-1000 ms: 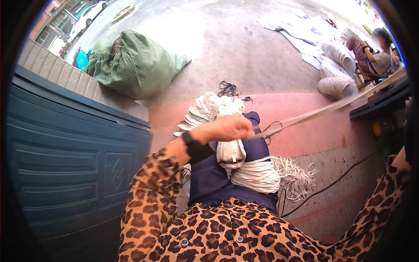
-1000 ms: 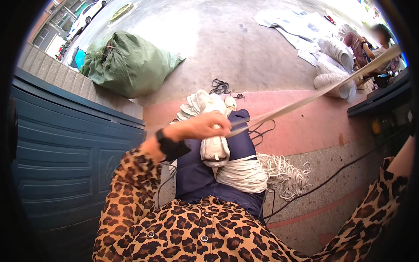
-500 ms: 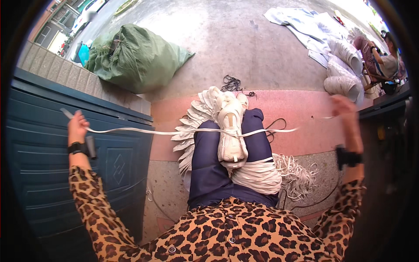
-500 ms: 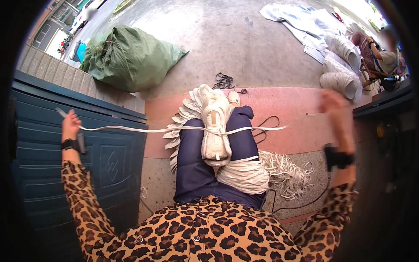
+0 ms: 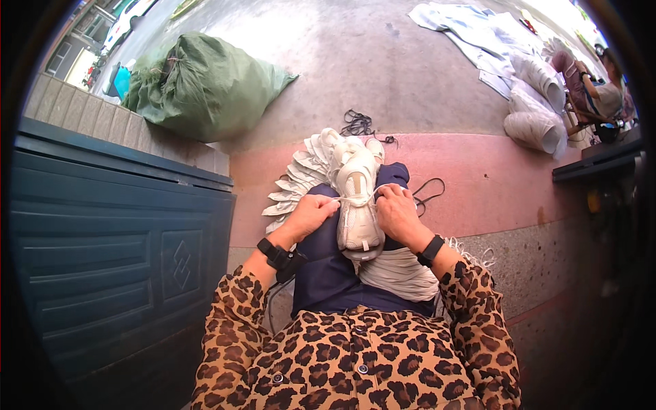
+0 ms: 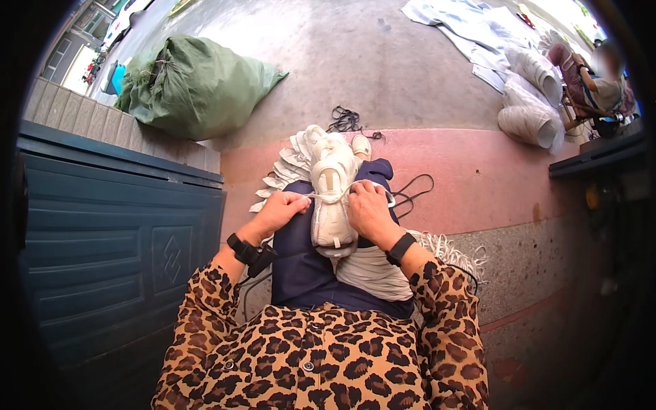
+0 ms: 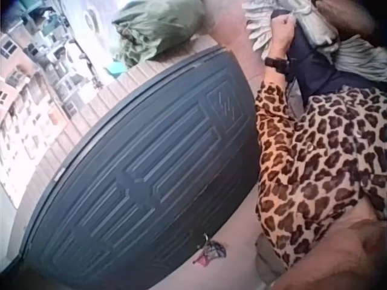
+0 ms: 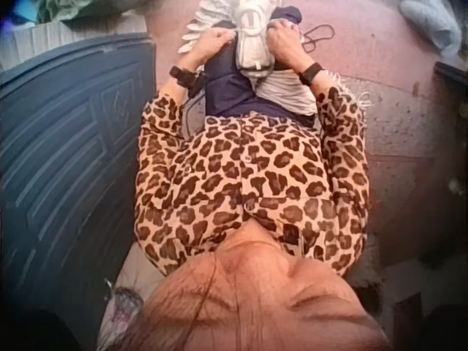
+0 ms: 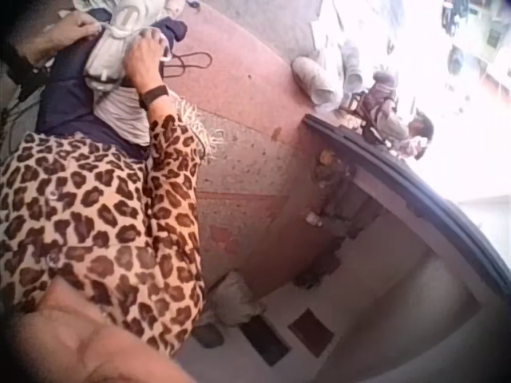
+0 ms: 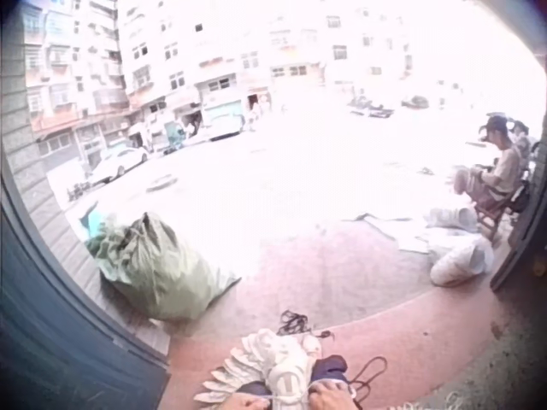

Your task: The recorder sits and laces a white shoe upper with a long white shoelace.

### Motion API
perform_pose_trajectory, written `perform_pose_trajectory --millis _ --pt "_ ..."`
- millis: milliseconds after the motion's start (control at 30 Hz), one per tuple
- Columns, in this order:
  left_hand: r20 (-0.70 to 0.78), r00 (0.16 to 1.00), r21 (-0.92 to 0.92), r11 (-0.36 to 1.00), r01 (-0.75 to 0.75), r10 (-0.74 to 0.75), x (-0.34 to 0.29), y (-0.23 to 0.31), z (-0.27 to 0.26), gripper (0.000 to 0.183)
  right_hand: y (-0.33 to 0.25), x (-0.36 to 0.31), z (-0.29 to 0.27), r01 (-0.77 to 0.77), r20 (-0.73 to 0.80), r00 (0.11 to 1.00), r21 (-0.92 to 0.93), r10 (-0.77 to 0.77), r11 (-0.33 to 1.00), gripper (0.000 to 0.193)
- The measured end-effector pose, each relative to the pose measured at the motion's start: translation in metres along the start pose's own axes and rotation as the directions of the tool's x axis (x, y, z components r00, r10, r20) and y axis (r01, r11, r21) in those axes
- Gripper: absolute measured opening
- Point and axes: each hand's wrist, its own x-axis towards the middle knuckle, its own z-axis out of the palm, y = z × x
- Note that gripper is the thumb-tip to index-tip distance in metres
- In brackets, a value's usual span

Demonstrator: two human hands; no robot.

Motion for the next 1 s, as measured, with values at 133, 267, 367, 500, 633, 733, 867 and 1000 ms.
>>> perform_pose_trajectory --millis 133,267,367,500,633,733,867,1000 --pt "0.001 0.991 0.136 0.981 0.135 -0.136 -0.002 -0.004 0.005 0.021 0.004 0.002 0.006 -0.003 0.008 1.0 -0.028 0.003 1.0 0.014" --pt "-0.161 0.987 0.233 0.972 0.026 0.012 -0.007 -0.009 0.014 0.02 0.007 0.007 0.006 0.072 0.067 0.995 -0.026 -0.071 0.997 0.015" --pt "-0.23 0.968 0.436 0.9 0.005 0.106 -0.009 -0.012 0.019 0.018 0.008 0.012 0.004 0.129 0.123 0.984 -0.024 -0.125 0.991 0.015" --pt "-0.237 0.925 0.705 0.708 -0.047 0.297 -0.005 -0.018 0.024 0.017 0.003 0.016 0.002 0.16 0.18 0.974 -0.111 -0.138 0.981 0.01" --pt "-0.17 0.879 0.769 0.618 -0.165 0.446 0.0 -0.02 0.025 0.015 -0.003 0.014 0.002 0.178 0.13 0.98 -0.207 -0.153 0.962 0.009" --pt "-0.13 0.87 0.779 0.592 -0.207 0.476 0.001 -0.018 0.024 0.013 -0.005 0.01 0.003 0.083 0.075 0.995 -0.161 -0.072 0.984 0.009" --pt "-0.055 0.859 0.846 0.481 -0.23 0.508 0.004 -0.015 0.026 0.012 -0.006 0.008 0.008 0.051 0.031 0.998 -0.116 -0.048 0.992 0.007" --pt "-0.03 0.883 0.874 0.441 -0.205 0.469 0.01 -0.012 0.031 0.01 -0.005 0.008 0.009 -0.124 -0.05 0.991 -0.027 0.122 0.992 0.008"
